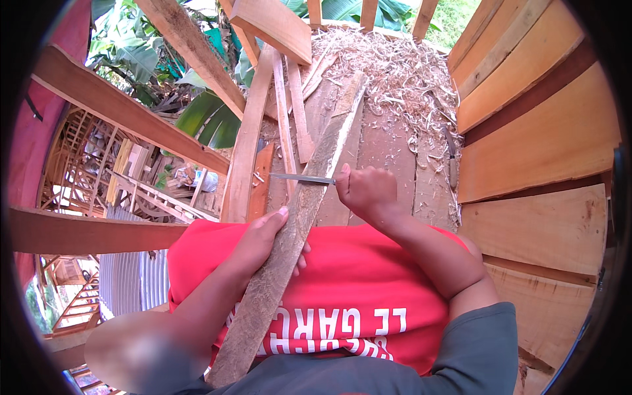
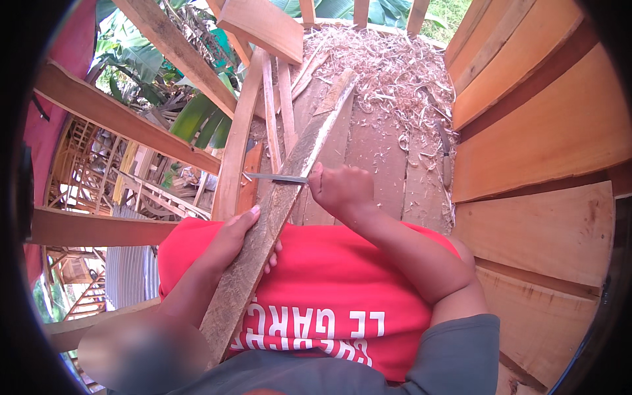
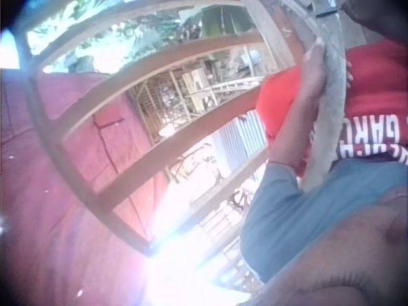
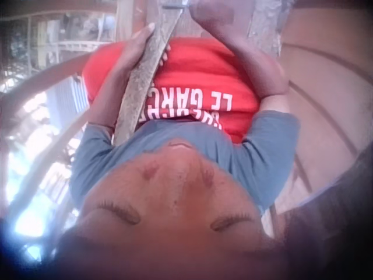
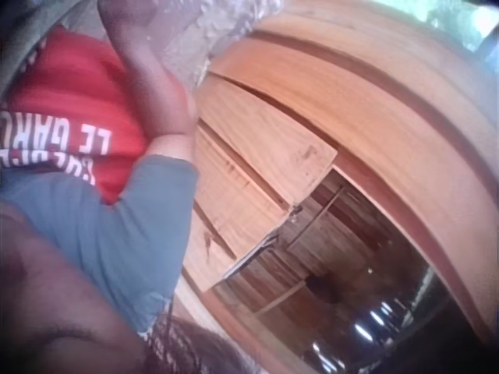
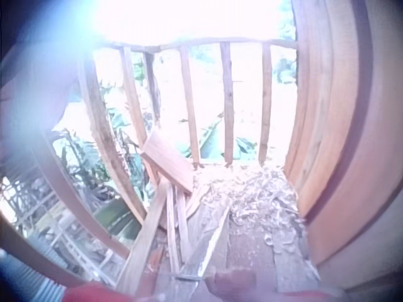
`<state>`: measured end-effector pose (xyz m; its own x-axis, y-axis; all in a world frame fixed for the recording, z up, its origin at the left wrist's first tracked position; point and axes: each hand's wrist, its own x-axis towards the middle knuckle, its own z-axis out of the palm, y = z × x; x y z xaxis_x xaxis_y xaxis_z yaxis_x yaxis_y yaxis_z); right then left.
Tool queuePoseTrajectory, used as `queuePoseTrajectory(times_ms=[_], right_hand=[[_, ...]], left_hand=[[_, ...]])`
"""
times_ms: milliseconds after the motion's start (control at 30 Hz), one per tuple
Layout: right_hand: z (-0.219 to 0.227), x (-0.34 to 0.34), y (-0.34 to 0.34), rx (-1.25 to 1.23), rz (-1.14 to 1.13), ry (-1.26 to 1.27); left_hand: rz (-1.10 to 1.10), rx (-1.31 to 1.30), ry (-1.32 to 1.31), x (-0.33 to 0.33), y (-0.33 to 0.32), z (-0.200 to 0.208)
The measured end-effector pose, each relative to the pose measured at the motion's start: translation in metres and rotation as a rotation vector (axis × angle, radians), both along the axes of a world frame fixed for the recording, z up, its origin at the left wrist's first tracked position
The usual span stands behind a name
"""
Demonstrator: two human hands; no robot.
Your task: The person sits on a wooden floor and uses a knife to carve a long, thin piece of wood held in their left hand. They repeatedly scrape the surface of the wood to remove shavings, occasionally pausing to clear debris from the work area.
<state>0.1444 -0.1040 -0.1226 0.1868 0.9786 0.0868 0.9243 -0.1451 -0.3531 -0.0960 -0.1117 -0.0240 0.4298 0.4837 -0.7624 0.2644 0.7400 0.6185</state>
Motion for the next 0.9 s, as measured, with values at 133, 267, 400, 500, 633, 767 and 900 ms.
queuePoseTrajectory(times_ms=[133,267,400,500,633,767,900], right_hand=[[-0.027,0.03,0.02,0.151,-0.003,0.007],[-0.023,0.013,0.02,0.204,-0.011,-0.006],[-0.03,0.025,0.029,0.24,0.032,0.048],[-0.014,0.017,0.027,0.071,-0.042,0.038],[-0.007,0.029,0.02,0.096,0.136,0.438],[-0.003,0.04,0.021,0.219,0.247,0.686],[-0.009,0.042,0.018,0.134,0.255,0.512]], left_hand=[[0.025,0.014,-0.015,0.003,0.001,0.001],[0.064,0.0,-0.026,-0.002,0.002,0.003],[0.051,0.004,-0.07,0.002,0.0,0.0],[0.054,0.01,0.0,0.005,0.008,0.003],[0.051,-0.013,-0.054,-0.001,0.004,0.001],[0.033,-0.025,-0.04,0.002,0.003,0.0],[0.026,-0.008,-0.023,0.003,0.001,-0.002]])
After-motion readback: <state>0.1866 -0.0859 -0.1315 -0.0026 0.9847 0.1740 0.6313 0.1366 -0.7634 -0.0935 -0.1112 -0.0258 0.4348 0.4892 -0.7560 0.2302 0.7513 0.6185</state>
